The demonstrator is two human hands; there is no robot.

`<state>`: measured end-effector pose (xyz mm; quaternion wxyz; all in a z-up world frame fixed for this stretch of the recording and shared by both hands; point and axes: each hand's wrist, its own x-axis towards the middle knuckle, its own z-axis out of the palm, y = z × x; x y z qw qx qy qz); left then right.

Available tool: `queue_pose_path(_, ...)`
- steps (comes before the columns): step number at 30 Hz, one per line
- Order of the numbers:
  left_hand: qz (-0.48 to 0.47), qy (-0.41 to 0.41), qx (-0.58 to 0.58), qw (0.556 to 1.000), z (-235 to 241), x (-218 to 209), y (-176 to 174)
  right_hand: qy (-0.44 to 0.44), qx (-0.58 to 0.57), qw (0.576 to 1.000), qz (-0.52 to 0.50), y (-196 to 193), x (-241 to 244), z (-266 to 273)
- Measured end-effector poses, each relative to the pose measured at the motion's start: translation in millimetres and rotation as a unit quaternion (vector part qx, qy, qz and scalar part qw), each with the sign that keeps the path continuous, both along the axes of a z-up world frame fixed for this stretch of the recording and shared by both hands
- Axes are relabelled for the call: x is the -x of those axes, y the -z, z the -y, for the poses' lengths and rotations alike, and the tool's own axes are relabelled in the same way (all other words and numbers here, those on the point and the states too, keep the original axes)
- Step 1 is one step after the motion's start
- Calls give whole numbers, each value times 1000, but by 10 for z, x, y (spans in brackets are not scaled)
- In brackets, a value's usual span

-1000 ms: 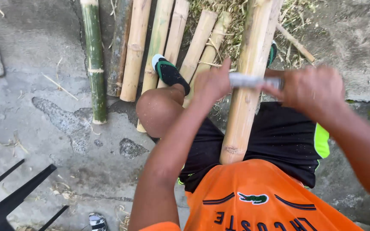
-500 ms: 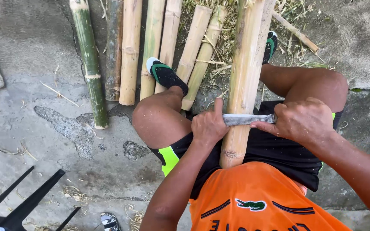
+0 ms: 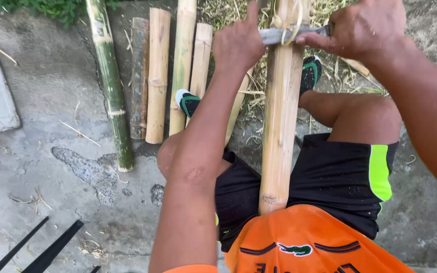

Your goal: The recorder uses a large knife to scrape the outer surface of bamboo poles while holding them between their legs.

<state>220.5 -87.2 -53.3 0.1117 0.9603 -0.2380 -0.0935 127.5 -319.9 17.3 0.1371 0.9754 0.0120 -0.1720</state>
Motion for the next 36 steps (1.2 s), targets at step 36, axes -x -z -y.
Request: queue_pose_path(36, -103, 18, -123, 987, -492, 1224, -682, 64, -151, 983, -84, -10, 1199, -605)
